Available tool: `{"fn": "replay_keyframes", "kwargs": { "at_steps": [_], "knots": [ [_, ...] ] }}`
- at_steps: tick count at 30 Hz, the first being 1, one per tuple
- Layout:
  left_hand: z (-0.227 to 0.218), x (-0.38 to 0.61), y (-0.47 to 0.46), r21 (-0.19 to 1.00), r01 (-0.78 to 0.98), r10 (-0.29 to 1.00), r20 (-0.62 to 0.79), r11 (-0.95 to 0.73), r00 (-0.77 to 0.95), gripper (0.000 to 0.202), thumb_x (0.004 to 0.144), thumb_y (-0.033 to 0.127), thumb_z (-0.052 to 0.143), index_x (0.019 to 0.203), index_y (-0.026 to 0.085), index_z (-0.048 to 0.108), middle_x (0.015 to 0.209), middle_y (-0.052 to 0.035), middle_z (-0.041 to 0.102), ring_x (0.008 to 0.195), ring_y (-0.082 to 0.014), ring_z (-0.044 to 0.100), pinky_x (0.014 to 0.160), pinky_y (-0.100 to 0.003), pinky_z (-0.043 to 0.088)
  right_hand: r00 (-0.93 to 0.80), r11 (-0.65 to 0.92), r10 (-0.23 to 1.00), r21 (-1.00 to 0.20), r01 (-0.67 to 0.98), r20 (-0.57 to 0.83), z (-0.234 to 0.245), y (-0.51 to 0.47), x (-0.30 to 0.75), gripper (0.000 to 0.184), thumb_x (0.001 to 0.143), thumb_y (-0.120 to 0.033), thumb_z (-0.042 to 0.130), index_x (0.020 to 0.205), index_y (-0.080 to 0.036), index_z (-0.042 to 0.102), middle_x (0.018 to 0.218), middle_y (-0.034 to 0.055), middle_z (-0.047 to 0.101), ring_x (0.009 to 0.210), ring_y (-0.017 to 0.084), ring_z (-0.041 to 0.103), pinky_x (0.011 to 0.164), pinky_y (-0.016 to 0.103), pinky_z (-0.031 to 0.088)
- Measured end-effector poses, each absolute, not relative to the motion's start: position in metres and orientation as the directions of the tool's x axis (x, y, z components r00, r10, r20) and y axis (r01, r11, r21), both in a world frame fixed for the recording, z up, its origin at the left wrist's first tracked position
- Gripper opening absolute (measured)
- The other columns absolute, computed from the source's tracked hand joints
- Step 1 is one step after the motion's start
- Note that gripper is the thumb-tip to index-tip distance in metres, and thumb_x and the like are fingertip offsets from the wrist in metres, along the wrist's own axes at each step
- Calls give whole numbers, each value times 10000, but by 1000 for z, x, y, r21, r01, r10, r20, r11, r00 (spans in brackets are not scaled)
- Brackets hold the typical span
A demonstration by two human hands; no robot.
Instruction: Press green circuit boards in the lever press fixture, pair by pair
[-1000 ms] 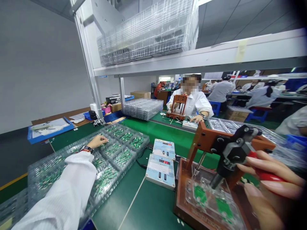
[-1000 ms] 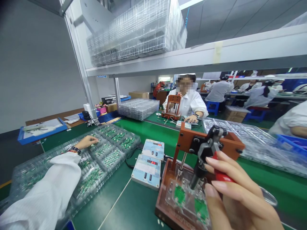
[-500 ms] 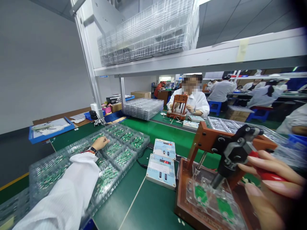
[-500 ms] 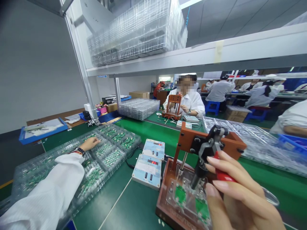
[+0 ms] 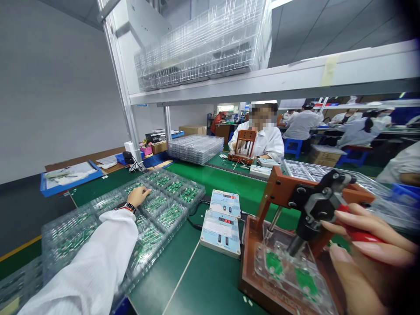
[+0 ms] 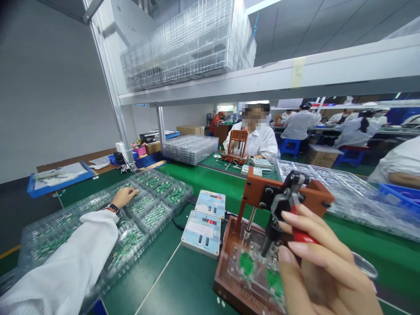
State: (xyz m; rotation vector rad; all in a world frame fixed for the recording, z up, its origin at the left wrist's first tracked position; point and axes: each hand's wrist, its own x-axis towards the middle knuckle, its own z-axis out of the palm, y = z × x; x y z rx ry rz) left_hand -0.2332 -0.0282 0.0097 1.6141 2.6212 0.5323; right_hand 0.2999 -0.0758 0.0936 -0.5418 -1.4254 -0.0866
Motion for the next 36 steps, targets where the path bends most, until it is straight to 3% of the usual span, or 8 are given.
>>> {"fn": "replay_keyframes", "kwargs": {
  "at_steps": [10, 16, 19, 21, 23, 26, 31, 36],
  "knots": [
    [63, -200, -37, 309, 878, 812, 357, 364, -462, 321, 862, 404, 543, 885, 126, 703, 907, -137, 710, 927, -331, 639, 722, -334, 450, -28, 912, 344, -326, 248, 939, 123, -124, 281, 254, 815, -106, 566, 1018, -257, 544, 1180, 77, 567, 1278, 300, 441, 1046, 584, 392],
    [57, -43, -84, 230, 942, 876, 470, -243, 112, 240, 853, 452, 593, 833, 230, 683, 867, -31, 704, 848, -189, 634, 761, -247, 455, -226, 866, 295, -159, 474, 928, 132, -117, 295, 253, 934, -272, 476, 1186, -245, 482, 1252, 86, 541, 1284, 274, 430, 1055, 522, 379],
    [33, 49, -133, -184, 336, 237, 414, -924, 879, 214, 901, 306, 585, 720, 202, 629, 666, 0, 633, 598, -139, 559, 546, -268, 392, -243, 809, 102, 62, 584, 965, 130, -101, 294, 213, 962, -308, 418, 1137, -202, 477, 1181, 121, 559, 1196, 281, 491, 961, 489, 437],
    [20, 96, -157, -347, 51, -113, 437, -936, 892, 249, 901, 250, 588, 668, 163, 591, 620, 4, 584, 532, -128, 494, 469, -283, 318, -267, 792, -31, 186, 581, 963, 134, -95, 293, 144, 969, -257, 383, 1065, -198, 472, 1060, 102, 588, 1078, 248, 545, 877, 429, 474],
    [9, 128, -167, -392, -11, -227, 509, -920, 830, 258, 902, 233, 586, 658, 150, 583, 621, -1, 578, 520, -123, 464, 453, -283, 283, -271, 788, -98, 241, 567, 958, 148, -94, 292, 118, 980, -247, 362, 1010, -205, 468, 945, 66, 593, 936, 203, 574, 797, 366, 481],
    [-2, 150, -166, -363, 42, -189, 576, -931, 796, 266, 907, 244, 583, 659, 148, 580, 654, -11, 594, 544, -130, 463, 480, -288, 295, -164, 857, 21, 66, 512, 986, 192, -94, 291, 128, 997, -272, 369, 940, -197, 455, 800, 1, 541, 670, 111, 553, 651, 267, 454],
    [-11, 151, -167, -300, 70, -106, 532, -951, 840, 257, 932, 279, 546, 713, 149, 582, 757, -34, 622, 589, -136, 466, 539, -289, 333, -72, 698, 684, -621, 357, 726, 264, -49, 287, 236, 1030, -294, 282, 913, -163, 439, 549, -87, 389, 470, 61, 482, 486, 184, 375],
    [-8, 135, -180, -290, 101, -26, 402, -952, 915, 166, 952, 188, 481, 840, 148, 596, 796, -40, 623, 641, -151, 496, 604, -295, 370, 88, 541, 729, -649, 535, 679, 237, -22, 311, 129, 961, -173, 433, 853, -150, 499, 835, 25, 570, 807, 128, 558, 795, 287, 480]
  ]
}}
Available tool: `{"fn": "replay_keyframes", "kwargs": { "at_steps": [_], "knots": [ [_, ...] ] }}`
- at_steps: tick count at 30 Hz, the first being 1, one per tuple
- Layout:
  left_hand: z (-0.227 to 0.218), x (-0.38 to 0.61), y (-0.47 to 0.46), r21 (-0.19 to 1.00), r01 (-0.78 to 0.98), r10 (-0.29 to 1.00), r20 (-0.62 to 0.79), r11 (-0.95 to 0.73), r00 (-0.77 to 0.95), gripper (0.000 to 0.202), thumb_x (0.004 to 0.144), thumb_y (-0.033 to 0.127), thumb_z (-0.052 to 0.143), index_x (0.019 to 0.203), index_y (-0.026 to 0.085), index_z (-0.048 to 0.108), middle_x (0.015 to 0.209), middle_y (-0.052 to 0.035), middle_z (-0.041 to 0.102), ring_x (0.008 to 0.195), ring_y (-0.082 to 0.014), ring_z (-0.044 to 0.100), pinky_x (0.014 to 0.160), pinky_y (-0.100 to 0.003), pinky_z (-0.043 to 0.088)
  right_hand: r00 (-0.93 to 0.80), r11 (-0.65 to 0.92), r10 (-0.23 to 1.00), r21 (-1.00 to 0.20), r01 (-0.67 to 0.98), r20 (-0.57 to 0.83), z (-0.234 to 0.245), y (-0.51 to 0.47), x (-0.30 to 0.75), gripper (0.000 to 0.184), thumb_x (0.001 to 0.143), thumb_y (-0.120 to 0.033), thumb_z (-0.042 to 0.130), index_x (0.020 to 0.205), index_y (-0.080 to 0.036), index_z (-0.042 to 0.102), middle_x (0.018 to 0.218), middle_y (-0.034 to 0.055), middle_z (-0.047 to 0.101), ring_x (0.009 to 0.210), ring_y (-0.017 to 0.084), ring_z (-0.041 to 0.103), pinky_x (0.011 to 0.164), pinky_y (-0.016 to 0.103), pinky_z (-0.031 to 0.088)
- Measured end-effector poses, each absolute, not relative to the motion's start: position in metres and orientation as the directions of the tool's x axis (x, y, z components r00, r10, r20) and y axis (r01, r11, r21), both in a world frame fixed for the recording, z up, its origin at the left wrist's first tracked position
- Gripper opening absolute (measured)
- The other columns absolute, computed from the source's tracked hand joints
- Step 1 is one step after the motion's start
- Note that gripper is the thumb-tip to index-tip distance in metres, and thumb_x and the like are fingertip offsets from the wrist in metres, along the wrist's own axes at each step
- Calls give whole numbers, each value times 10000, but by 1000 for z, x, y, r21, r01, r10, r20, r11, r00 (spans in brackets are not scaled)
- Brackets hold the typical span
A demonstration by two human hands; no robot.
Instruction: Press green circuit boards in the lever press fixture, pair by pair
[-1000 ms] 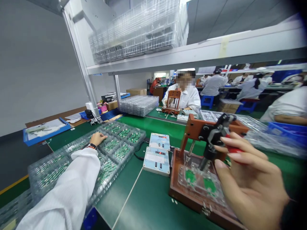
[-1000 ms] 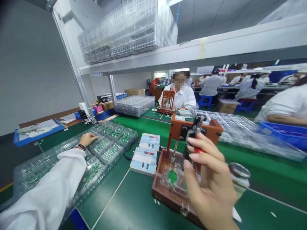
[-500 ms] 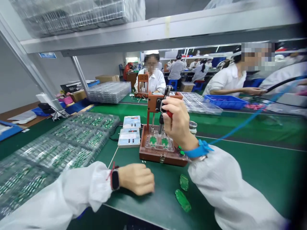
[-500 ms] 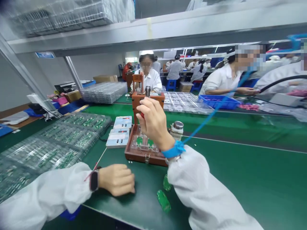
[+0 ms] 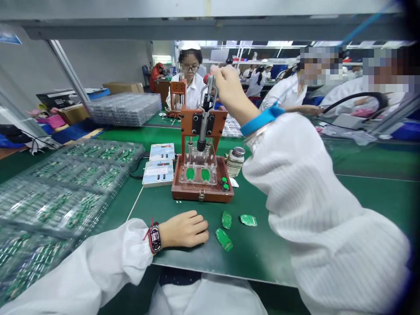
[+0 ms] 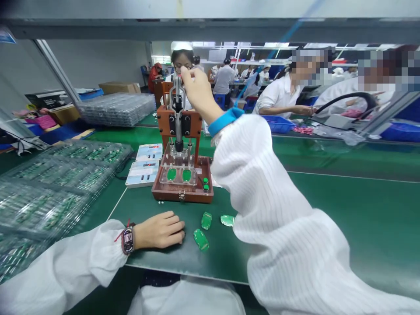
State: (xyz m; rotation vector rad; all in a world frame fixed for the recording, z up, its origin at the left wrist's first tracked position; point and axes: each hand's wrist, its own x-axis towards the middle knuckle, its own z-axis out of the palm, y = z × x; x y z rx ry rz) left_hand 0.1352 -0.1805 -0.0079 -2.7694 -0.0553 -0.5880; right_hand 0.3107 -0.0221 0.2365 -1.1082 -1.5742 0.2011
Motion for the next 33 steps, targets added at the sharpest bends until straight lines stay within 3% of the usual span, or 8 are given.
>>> {"fn": "replay_keyframes", "kwargs": {
  "at_steps": [4, 7, 11, 15, 21, 24, 28, 33],
  "knots": [
    [-11, 123, -187, -239, 189, 94, 359, -953, 928, 138, 957, 130, 458, 914, 149, 588, 896, -49, 641, 751, -166, 549, 694, -308, 403, 237, 586, 522, -547, 598, 819, 147, -71, 339, 146, 922, -102, 354, 1035, -168, 418, 1059, 78, 489, 1000, 137, 498, 907, 294, 433],
    [-14, 120, -189, -190, 232, 159, 335, -954, 929, 199, 974, 303, 470, 961, 146, 593, 957, -66, 649, 858, -203, 573, 771, -353, 421, 90, 494, 653, -513, 702, 752, 73, -111, 347, 115, 921, -181, 337, 950, -184, 449, 1005, 94, 505, 978, 194, 511, 854, 361, 438],
    [-14, 116, -195, -120, 318, 278, 267, -940, 923, 386, 949, 388, 500, 1272, 176, 497, 1186, -92, 623, 1088, -269, 547, 937, -441, 379, -227, 542, 778, -444, 714, 586, 21, -129, 342, 144, 889, -282, 519, 994, -199, 572, 1066, 86, 591, 1057, 241, 535, 891, 407, 411],
    [-20, 104, -209, 9, 470, 462, 203, -882, 863, 773, 884, 625, 429, 1473, 162, 239, 1461, -140, 408, 1351, -338, 324, 1066, -508, 262, -342, 550, 807, -401, 733, 481, 22, -124, 341, 200, 912, -286, 528, 1077, -214, 616, 1051, 85, 615, 1070, 254, 536, 914, 432, 372],
    [-27, 95, -224, 140, 626, 642, 181, -767, 745, 750, 943, 540, 395, 1516, 204, 47, 1556, -131, 206, 1427, -279, 193, 1118, -482, 223, -396, 569, 797, -346, 746, 457, 35, -121, 324, 286, 941, -259, 492, 1197, -183, 595, 1225, 124, 563, 1219, 267, 436, 989, 441, 330],
    [-27, 95, -228, 196, 652, 681, 199, -733, 705, 665, 970, 432, 419, 1510, 204, 106, 1545, -131, 243, 1415, -262, 238, 1116, -473, 245, -458, 597, 787, -325, 733, 413, 39, -116, 306, 288, 942, -247, 495, 1199, -180, 603, 1227, 128, 576, 1227, 278, 443, 1007, 458, 329],
    [-27, 89, -233, 311, 696, 762, 300, -647, 574, 465, 978, 311, 428, 1427, 232, 334, 1466, -126, 397, 1332, -272, 382, 1065, -485, 310, -508, 610, 789, -344, 714, 346, 44, -108, 296, 296, 913, -214, 551, 1196, -148, 606, 1174, 114, 619, 1123, 256, 536, 955, 409, 407],
    [-32, 90, -241, 384, 737, 824, 372, -556, 428, 498, 894, 381, 582, 1344, 223, 437, 1250, -124, 581, 1117, -301, 535, 890, -465, 439, -516, 613, 788, -344, 711, 337, 44, -105, 300, 311, 895, -213, 573, 1192, -127, 608, 1149, 132, 616, 1088, 279, 539, 925, 442, 432]
  ]
}}
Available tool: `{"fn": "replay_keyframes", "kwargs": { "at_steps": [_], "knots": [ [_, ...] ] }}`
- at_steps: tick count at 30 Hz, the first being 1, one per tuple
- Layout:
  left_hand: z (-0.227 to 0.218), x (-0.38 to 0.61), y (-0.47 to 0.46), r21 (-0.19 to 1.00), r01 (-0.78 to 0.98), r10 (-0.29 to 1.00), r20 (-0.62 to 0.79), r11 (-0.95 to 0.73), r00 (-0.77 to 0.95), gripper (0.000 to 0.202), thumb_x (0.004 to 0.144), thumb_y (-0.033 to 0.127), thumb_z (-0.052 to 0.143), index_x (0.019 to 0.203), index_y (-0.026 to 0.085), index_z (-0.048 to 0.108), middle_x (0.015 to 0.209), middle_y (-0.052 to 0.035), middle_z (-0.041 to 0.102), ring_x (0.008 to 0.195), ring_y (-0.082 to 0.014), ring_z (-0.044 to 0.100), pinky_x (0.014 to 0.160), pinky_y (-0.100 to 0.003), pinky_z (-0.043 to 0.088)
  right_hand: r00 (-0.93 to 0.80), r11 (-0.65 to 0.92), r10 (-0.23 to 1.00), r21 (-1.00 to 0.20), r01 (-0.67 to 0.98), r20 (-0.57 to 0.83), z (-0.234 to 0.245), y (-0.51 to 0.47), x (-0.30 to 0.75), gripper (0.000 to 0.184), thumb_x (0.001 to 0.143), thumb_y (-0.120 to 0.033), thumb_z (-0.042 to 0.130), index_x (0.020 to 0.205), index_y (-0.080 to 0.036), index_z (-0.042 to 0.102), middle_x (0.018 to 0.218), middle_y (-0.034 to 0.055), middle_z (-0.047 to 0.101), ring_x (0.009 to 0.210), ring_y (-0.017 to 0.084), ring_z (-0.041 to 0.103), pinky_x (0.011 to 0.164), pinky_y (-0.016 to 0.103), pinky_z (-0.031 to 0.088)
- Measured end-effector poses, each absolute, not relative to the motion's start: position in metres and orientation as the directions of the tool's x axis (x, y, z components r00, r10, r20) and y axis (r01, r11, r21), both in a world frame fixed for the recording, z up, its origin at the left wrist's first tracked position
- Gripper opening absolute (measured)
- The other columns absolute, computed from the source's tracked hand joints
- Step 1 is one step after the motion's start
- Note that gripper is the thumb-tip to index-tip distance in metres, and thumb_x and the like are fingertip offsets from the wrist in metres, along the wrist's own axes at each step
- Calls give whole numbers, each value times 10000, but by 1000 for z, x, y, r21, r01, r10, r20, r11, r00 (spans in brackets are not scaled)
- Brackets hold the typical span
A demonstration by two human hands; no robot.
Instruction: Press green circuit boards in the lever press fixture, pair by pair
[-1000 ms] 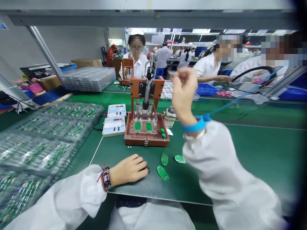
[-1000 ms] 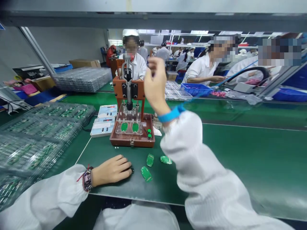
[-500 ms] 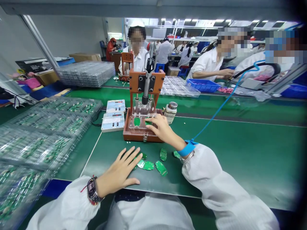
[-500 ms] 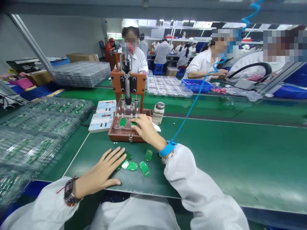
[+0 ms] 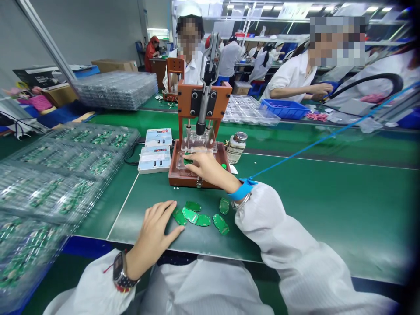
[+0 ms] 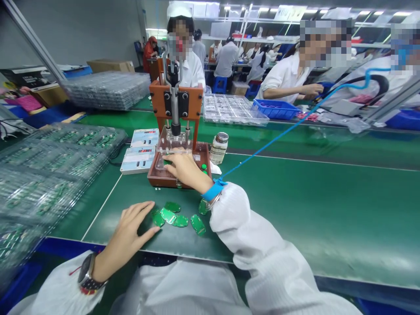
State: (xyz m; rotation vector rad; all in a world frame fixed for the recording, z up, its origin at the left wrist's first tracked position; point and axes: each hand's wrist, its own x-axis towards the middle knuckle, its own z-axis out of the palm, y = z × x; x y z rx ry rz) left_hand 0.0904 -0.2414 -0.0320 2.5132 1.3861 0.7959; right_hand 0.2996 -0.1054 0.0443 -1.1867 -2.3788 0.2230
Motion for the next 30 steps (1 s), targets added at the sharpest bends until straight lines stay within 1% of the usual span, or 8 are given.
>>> {"fn": "replay_keyframes", "kwargs": {
  "at_steps": [8, 11, 13, 16, 19, 21, 26, 30],
  "knots": [
    [-37, 105, -239, 555, 666, 866, 342, -499, 364, 396, 842, 207, 628, 1229, 243, 552, 1136, -69, 648, 1047, -264, 560, 863, -439, 471, -545, 740, 642, -249, 625, 540, 35, -134, 315, 313, 963, -286, 426, 1232, -186, 549, 1165, 133, 545, 1135, 253, 480, 953, 453, 437],
    [-36, 101, -238, 627, 621, 882, 319, -471, 347, 415, 816, 176, 637, 1215, 262, 564, 1160, -58, 641, 1085, -257, 553, 899, -445, 469, -504, 798, 477, -114, 592, 720, 39, -154, 346, 274, 921, -310, 517, 1184, -251, 563, 1145, 96, 554, 1104, 243, 494, 934, 439, 451],
    [-37, 100, -238, 633, 623, 888, 321, -459, 328, 435, 795, 186, 666, 1212, 261, 568, 1183, -66, 634, 1100, -270, 546, 908, -467, 464, -357, 706, 415, -48, 707, 837, 41, -156, 380, 277, 878, -325, 583, 1151, -275, 574, 1133, 80, 564, 1106, 253, 498, 953, 461, 428],
    [-41, 103, -239, 612, 648, 890, 351, -453, 291, 455, 775, 212, 701, 1208, 257, 572, 1176, -74, 645, 1080, -287, 552, 892, -499, 468, 8, 370, 503, -223, 902, 865, 37, -131, 443, 310, 876, -381, 546, 1145, -229, 571, 1117, 104, 576, 1106, 284, 500, 974, 512, 384],
    [-44, 105, -238, 610, 643, 881, 396, -463, 259, 426, 783, 230, 699, 1192, 251, 581, 1130, -70, 667, 1045, -277, 568, 881, -494, 489, 313, 54, 632, -443, 895, 709, 32, -84, 499, 366, 838, -417, 556, 1107, -170, 575, 1072, 158, 588, 1083, 322, 496, 965, 543, 357],
    [-44, 105, -237, 608, 635, 872, 416, -477, 256, 412, 783, 248, 703, 1178, 239, 589, 1129, -73, 667, 1054, -275, 566, 890, -487, 499, 384, -24, 669, -498, 867, 636, 33, -53, 523, 432, 810, -397, 593, 1151, -134, 545, 1047, 194, 589, 1071, 342, 499, 954, 563, 347],
    [-45, 97, -237, 603, 624, 861, 430, -497, 271, 372, 804, 284, 685, 1161, 224, 602, 1124, -82, 668, 1079, -275, 572, 901, -477, 516, 345, -3, 737, -507, 862, 581, 52, -23, 528, 556, 759, -302, 650, 1238, -90, 462, 1208, 224, 520, 1118, 356, 494, 949, 574, 356],
    [-49, 95, -238, 622, 602, 859, 444, -501, 255, 302, 840, 281, 642, 1136, 228, 616, 1075, -67, 687, 1060, -259, 589, 892, -459, 529, 223, 262, 602, -454, 852, 767, 55, -75, 463, 277, 886, -261, 451, 1130, -143, 506, 1070, 143, 572, 944, 240, 560, 834, 423, 460]
  ]
}}
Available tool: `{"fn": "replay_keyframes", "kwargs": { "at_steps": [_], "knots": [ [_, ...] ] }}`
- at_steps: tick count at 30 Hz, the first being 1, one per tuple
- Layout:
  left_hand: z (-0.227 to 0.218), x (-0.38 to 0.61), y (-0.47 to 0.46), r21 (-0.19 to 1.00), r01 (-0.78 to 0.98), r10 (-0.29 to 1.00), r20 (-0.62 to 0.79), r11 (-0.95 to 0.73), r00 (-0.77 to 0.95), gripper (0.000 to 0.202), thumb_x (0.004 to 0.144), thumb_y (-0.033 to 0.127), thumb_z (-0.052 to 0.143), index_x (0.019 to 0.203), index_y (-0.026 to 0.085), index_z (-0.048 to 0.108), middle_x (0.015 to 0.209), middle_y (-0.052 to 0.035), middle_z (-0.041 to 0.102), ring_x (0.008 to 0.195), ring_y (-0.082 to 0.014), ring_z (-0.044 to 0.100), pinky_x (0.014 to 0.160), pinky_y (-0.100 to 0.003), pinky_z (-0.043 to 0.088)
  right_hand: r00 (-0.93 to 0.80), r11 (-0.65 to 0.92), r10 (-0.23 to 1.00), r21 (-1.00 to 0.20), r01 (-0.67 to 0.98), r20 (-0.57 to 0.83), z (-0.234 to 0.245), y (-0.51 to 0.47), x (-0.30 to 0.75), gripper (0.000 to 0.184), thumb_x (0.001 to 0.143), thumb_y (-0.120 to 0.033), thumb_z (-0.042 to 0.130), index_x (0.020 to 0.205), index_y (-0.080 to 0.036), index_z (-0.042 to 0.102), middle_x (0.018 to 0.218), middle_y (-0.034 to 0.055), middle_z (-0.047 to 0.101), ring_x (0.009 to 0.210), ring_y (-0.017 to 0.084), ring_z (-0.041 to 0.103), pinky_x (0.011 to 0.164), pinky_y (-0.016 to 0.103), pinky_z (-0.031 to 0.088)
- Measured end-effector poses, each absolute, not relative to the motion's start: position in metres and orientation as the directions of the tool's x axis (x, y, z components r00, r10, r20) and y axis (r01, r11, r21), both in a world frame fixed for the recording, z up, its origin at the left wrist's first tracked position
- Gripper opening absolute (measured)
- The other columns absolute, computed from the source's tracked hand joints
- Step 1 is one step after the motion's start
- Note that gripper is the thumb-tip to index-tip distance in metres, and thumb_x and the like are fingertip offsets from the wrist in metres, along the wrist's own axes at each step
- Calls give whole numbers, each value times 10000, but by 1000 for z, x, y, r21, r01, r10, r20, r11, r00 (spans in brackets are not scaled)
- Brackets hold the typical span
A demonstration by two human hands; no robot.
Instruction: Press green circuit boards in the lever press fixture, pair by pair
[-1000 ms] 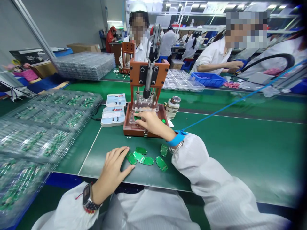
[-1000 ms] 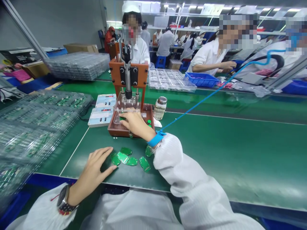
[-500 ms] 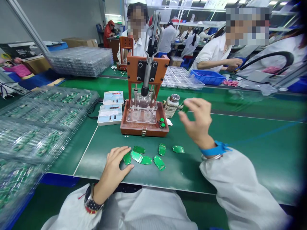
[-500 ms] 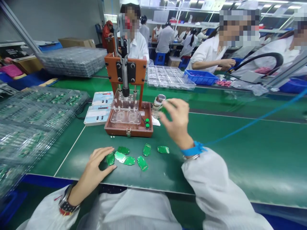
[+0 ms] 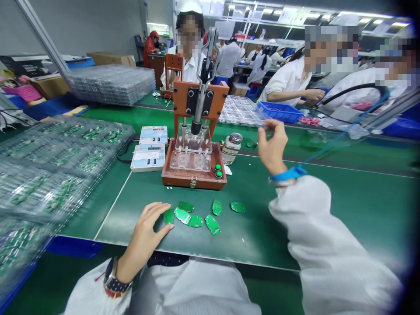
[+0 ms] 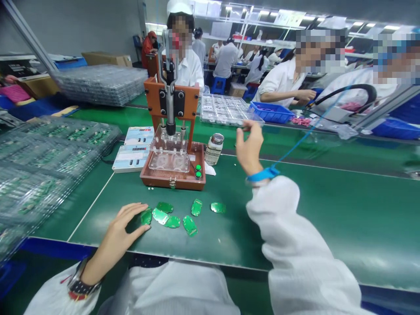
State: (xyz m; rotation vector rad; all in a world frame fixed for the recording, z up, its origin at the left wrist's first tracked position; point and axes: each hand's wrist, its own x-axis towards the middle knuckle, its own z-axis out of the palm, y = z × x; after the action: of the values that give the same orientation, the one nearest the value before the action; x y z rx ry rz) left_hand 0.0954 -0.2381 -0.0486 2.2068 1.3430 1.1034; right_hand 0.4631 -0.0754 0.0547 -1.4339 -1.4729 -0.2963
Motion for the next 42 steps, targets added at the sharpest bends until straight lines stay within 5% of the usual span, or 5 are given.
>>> {"fn": "replay_keyframes", "kwargs": {
  "at_steps": [3, 7, 17, 25, 42],
  "knots": [
    [-45, 94, -236, 665, 575, 874, 426, -477, 233, 265, 834, 296, 652, 1090, 228, 637, 1060, -62, 687, 1024, -244, 610, 885, -438, 533, -159, 586, 596, -291, 757, 787, 40, -143, 390, 157, 933, -253, 418, 957, -186, 558, 898, 79, 589, 869, 206, 556, 783, 375, 476],
    [-21, 82, -225, 681, 566, 878, 440, -464, 190, 240, 822, 336, 664, 1036, 227, 657, 1080, -62, 675, 1024, -240, 611, 917, -435, 505, -646, 736, 670, -214, 642, 367, 14, -206, 320, 177, 912, -245, 516, 1061, -195, 597, 983, 97, 601, 927, 250, 540, 795, 407, 488],
    [31, 103, -124, 569, 526, 765, 567, -632, 307, 318, 855, 413, 601, 1077, 191, 648, 1144, -89, 643, 1131, -268, 543, 1008, -463, 404, -401, 548, 836, -541, 638, 375, 0, -201, 317, 265, 832, -186, 633, 1093, -212, 588, 981, 47, 596, 917, 177, 588, 818, 322, 533],
    [16, 123, -86, 525, 527, 744, 472, -668, 473, 318, 878, 376, 579, 1130, 189, 631, 1087, -77, 600, 1136, -258, 498, 1006, -468, 384, -95, 400, 839, -490, 775, 536, 23, -147, 331, 245, 876, -289, 576, 1080, -156, 600, 875, 82, 570, 832, 229, 551, 787, 410, 488],
    [16, 124, -92, 474, 562, 733, 488, -678, 473, 293, 896, 328, 538, 1139, 200, 638, 1191, -96, 602, 1219, -289, 434, 1058, -522, 307, -150, 438, 820, -438, 785, 552, 18, -112, 336, 278, 744, -374, 754, 944, -194, 681, 1092, 75, 612, 1079, 242, 514, 901, 392, 383]
  ]
}}
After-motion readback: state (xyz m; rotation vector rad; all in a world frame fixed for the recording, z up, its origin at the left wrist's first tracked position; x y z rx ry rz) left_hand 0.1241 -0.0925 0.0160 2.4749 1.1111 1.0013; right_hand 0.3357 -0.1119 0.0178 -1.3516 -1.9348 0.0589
